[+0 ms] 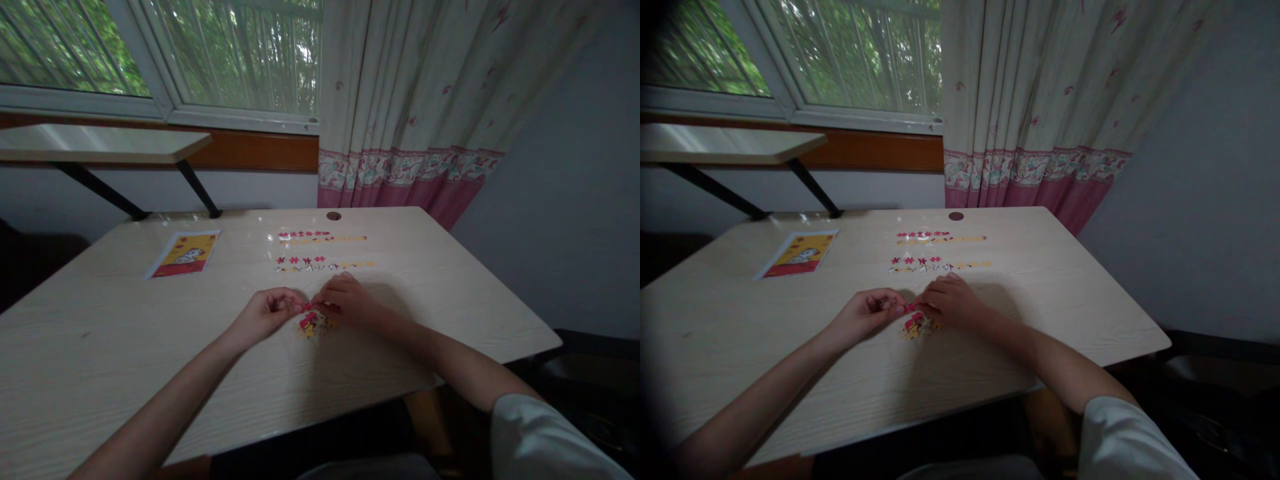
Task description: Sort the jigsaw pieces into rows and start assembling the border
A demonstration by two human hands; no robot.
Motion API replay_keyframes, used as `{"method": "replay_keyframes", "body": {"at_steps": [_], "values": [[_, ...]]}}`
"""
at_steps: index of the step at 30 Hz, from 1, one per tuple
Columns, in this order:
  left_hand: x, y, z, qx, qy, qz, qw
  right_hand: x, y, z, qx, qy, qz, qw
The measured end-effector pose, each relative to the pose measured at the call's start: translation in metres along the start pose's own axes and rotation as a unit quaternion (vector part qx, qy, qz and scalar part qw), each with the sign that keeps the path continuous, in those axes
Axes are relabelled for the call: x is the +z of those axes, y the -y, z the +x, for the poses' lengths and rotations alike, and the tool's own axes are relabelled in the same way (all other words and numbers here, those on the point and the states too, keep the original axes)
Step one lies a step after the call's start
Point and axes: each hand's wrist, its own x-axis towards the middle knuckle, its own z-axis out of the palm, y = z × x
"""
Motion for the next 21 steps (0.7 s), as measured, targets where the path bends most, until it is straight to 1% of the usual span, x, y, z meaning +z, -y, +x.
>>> {"method": "replay_keyframes", "body": {"at_steps": [4,6,8,10,13,16,19,21], "values": [[-0.001,0.005,0.000,0.022,0.009,0.026,0.999,-0.002,-0.002,0.000,-0.004,0.018,-0.006,1.000],[-0.001,0.006,-0.001,0.051,0.000,0.080,0.995,-0.006,-0.007,0.001,-0.001,0.017,-0.010,1.000],[-0.001,0.005,-0.003,0.093,-0.001,0.165,0.982,-0.014,-0.014,0.002,0.018,-0.007,-0.016,1.000],[-0.001,0.003,-0.005,0.132,0.011,0.246,0.960,-0.023,-0.022,0.001,0.055,-0.051,-0.024,0.997],[-0.001,0.001,-0.007,0.155,0.035,0.321,0.934,-0.033,-0.034,0.000,0.098,-0.124,-0.029,0.987],[0.000,0.001,-0.007,0.147,0.048,0.360,0.920,-0.039,-0.040,-0.002,0.127,-0.161,-0.027,0.978],[0.001,0.001,-0.007,0.152,0.054,0.369,0.915,-0.042,-0.042,-0.003,0.148,-0.165,-0.027,0.975],[0.000,0.002,-0.007,0.159,0.058,0.368,0.914,-0.043,-0.042,-0.003,0.149,-0.170,-0.030,0.974]]}}
